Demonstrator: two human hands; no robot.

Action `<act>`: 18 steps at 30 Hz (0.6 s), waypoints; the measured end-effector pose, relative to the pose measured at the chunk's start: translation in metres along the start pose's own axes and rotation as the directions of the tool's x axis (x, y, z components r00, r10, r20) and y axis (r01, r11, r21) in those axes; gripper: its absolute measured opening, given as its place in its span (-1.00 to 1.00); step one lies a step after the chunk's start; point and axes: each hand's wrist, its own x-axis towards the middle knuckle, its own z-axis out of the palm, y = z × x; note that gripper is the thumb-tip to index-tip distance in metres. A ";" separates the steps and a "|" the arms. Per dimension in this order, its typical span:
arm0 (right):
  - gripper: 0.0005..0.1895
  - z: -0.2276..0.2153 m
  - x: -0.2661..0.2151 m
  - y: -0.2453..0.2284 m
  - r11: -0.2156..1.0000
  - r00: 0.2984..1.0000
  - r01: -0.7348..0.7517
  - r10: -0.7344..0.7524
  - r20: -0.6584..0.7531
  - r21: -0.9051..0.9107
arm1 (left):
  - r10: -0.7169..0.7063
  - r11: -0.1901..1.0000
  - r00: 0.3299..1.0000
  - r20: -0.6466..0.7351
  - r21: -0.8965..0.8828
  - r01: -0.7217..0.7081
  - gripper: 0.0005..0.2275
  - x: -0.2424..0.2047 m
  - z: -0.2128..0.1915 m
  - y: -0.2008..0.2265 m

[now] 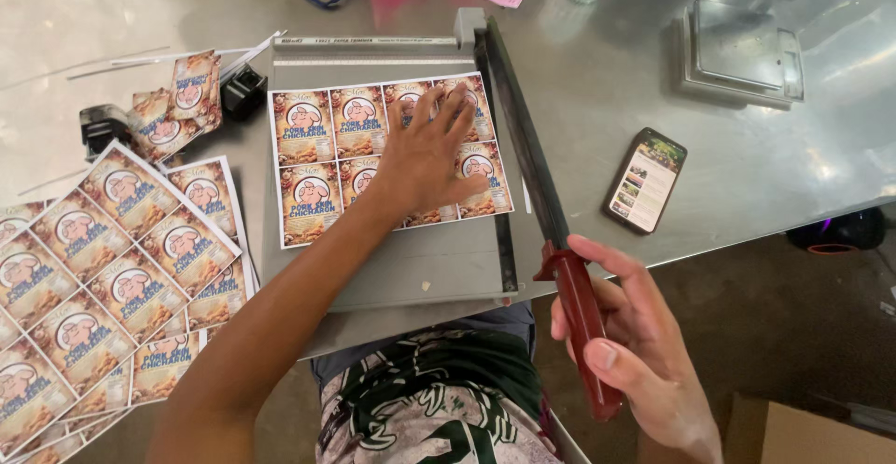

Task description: The person uses a paper trimmer to cut sheets of printed labels into individual pieces. They align the sheet on the trimmer, press down the lever to cut, and then separate the cut pieces. The process is repeated with multiple sheets of labels.

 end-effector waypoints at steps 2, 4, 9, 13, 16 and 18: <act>-0.04 -0.006 0.001 0.002 1.000 1.000 -0.015 0.015 0.021 -0.005 | -0.005 1.000 1.000 -0.015 0.002 0.005 -0.12 -0.001 0.000 -0.001; -0.03 -0.009 0.000 0.007 0.999 0.998 0.029 -0.030 0.050 0.033 | -0.002 1.000 1.000 -0.018 -0.009 0.002 -0.12 -0.002 0.002 -0.001; -0.26 -0.007 0.021 0.019 0.947 0.977 0.207 -0.214 0.004 0.244 | 0.018 1.000 0.997 -0.068 -0.001 -0.018 -0.12 -0.003 0.007 -0.003; -0.53 0.004 0.062 0.020 0.994 0.950 0.095 -0.077 -0.303 0.045 | -0.006 1.000 1.000 -0.001 0.023 0.006 -0.12 -0.002 0.008 -0.002; -0.64 0.000 0.084 0.027 0.996 0.953 -0.042 0.018 -0.301 -0.073 | 0.007 0.999 1.000 -0.014 0.032 -0.006 -0.11 -0.001 0.006 -0.001; -0.69 -0.011 0.104 0.045 0.992 0.979 -0.011 -0.015 -0.203 -0.126 | 0.028 0.999 1.000 0.003 0.033 -0.028 -0.13 -0.007 0.004 0.003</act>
